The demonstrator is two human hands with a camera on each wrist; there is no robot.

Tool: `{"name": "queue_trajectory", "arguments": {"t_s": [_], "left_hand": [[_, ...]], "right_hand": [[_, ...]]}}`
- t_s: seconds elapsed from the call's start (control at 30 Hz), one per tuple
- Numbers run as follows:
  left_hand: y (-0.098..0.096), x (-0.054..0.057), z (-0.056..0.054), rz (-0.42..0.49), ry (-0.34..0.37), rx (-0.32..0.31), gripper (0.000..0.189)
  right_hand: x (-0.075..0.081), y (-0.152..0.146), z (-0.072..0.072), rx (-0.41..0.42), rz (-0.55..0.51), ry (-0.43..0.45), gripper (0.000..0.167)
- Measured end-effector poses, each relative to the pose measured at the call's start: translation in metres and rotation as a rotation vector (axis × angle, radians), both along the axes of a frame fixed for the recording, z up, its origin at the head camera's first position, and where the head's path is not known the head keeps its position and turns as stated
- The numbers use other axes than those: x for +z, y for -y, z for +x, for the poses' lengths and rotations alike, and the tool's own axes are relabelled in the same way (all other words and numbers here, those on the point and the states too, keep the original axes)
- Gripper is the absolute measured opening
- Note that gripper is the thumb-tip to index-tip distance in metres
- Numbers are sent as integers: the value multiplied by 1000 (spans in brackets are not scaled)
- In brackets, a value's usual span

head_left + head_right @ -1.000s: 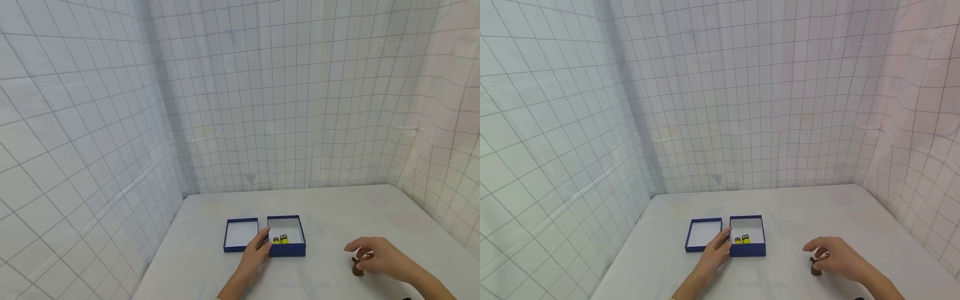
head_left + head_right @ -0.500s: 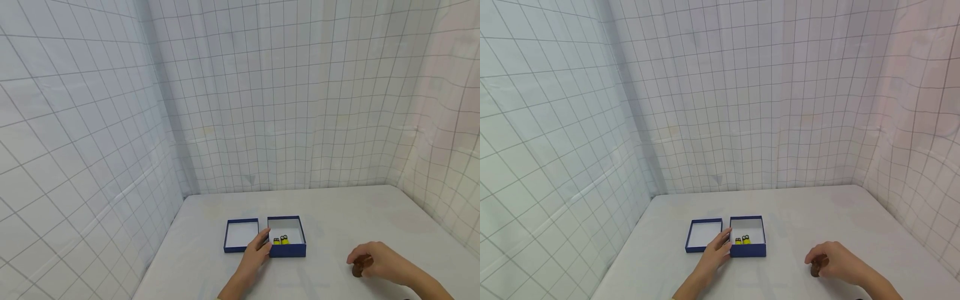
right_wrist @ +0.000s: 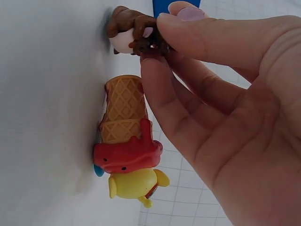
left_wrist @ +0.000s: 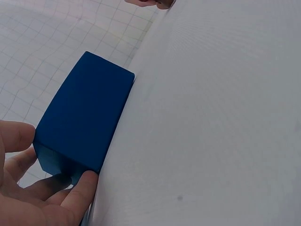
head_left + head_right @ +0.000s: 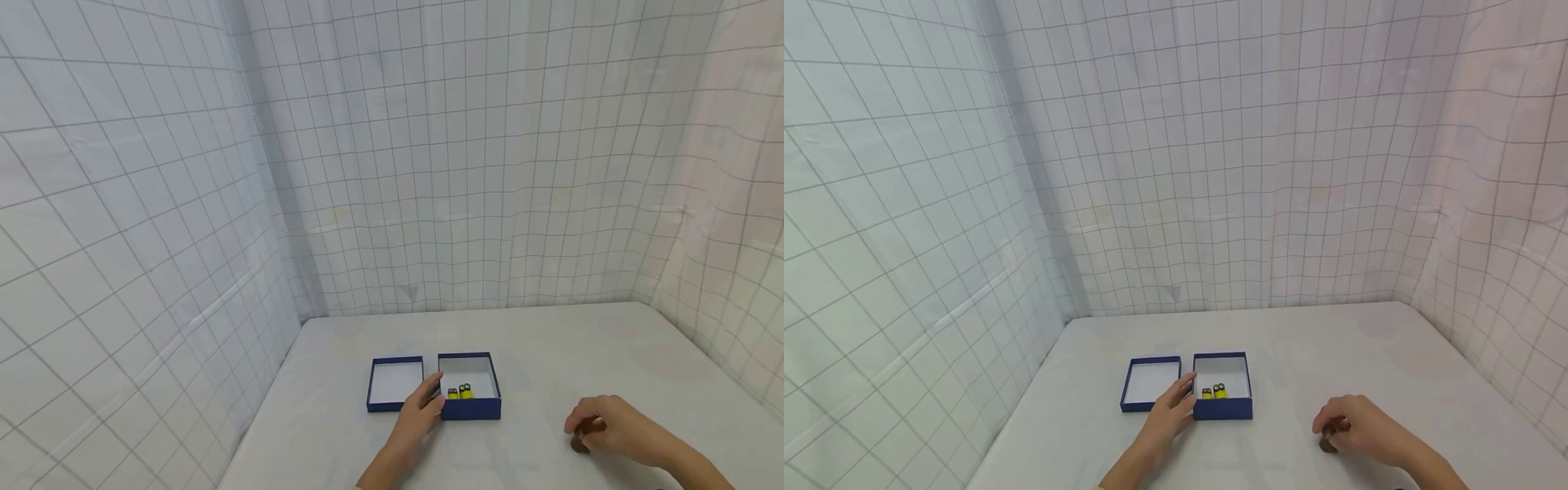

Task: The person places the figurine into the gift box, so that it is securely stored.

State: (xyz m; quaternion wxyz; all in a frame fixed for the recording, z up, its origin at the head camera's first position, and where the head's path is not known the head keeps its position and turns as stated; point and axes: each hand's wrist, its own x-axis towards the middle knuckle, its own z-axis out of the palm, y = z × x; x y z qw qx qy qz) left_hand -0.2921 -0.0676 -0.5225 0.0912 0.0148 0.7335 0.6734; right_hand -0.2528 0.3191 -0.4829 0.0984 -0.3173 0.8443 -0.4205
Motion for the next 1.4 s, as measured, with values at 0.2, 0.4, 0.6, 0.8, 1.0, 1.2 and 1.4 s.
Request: {"name": "queue_trajectory", "arguments": {"t_s": [0.2,0.4,0.6,0.8,1.0,1.2,1.4], "left_hand": [[2,1,3,12,-23,-20,47],[3,1,4,21,-26,-39,47],[2,0,3,25,-24,-41,48],[2,0,4,17,-32,-28,48],[2,0,4,19,-39,-34,48],[1,0,3,20,-36,-35,48],[1,0,3,19,-35,-27,48]], "right_hand": [[-1,2,-2,25,-40,-84,20],[-2,7,-4,34,-72,-151,18],[-1,11,-6,-24,-69,-212,17],[4,18,-7,-73,-70,-185,20],[5,27,-12,-140,-82,-160,22],[10,34,-14,-227,-66,-118,24],[17,45,-17,-243,-93,-110,21]]}}
